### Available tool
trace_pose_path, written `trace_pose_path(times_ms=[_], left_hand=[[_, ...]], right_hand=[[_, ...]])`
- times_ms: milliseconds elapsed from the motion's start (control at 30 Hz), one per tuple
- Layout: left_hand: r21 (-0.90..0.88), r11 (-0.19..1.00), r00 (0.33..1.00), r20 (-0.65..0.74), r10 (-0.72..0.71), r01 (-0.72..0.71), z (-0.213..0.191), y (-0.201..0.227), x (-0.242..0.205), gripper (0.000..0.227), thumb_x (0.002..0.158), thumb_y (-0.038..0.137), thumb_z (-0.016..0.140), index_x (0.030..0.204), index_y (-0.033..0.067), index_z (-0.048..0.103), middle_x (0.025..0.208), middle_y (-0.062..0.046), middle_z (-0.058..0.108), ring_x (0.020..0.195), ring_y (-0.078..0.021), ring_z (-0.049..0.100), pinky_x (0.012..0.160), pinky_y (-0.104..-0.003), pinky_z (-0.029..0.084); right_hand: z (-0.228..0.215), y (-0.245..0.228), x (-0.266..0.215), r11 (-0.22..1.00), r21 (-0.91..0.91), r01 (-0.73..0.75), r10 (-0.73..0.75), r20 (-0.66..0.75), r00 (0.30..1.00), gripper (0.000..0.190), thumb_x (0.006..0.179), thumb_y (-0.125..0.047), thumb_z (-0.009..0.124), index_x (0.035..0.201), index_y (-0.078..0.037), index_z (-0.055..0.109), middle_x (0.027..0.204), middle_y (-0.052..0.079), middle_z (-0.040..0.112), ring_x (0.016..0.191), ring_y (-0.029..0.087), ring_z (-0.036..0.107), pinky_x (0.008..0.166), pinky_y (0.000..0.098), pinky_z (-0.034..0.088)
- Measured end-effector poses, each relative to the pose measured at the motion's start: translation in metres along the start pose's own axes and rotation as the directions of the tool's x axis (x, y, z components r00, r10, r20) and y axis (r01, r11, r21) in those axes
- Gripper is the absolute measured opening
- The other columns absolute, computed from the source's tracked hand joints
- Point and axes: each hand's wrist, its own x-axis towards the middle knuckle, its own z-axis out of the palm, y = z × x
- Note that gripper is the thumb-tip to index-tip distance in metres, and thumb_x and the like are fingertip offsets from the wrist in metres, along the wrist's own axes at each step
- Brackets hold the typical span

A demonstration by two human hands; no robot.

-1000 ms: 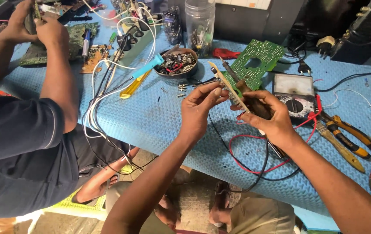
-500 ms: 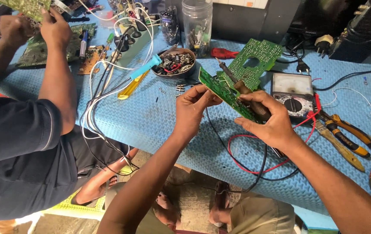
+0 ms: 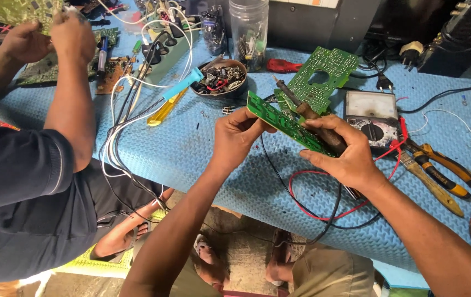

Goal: Soldering electronic components on a circuit board at a repair station, using a soldering iron and checking connections.

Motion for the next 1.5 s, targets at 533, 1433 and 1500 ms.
trace_pose_path(times_ms=[533,1433,1500], left_hand=[[0.57,0.808,0.975,0.221,0.025,-0.15,-0.052,0.014,0.006,0.009,0.088,0.004,0.078,0.095,0.0088,0.081,0.083,-0.013,0.077,0.073,-0.0285,0.074,0.07,-0.042,0.057],[0.791,0.438,0.9,0.422,0.111,-0.426,-0.091,-0.034,0.018,0.011,0.082,0.015,0.082,0.09,0.0232,0.081,0.09,0.001,0.073,0.091,-0.0268,0.062,0.082,-0.042,0.048],[0.773,0.448,0.891,0.422,0.167,-0.45,-0.09,-0.038,0.017,0.011,0.082,0.015,0.083,0.089,0.0224,0.08,0.091,0.003,0.072,0.091,-0.025,0.062,0.083,-0.041,0.046]], right_hand=[[-0.016,0.014,-0.001,0.988,-0.017,-0.151,0.147,-0.146,0.978,0.057,0.079,-0.005,0.089,0.13,0.002,0.064,0.119,0.016,0.071,0.113,0.018,0.066,0.102,0.0328,0.055],[-0.014,0.011,0.002,0.958,-0.282,0.049,-0.051,0.001,0.999,0.048,0.08,-0.007,0.093,0.121,0.003,0.07,0.11,0.017,0.072,0.107,0.029,0.071,0.094,0.043,0.052],[-0.015,0.013,0.0,0.959,-0.276,0.055,-0.054,0.012,0.998,0.048,0.08,-0.005,0.091,0.122,0.003,0.069,0.11,0.018,0.071,0.106,0.029,0.07,0.094,0.0436,0.051]])
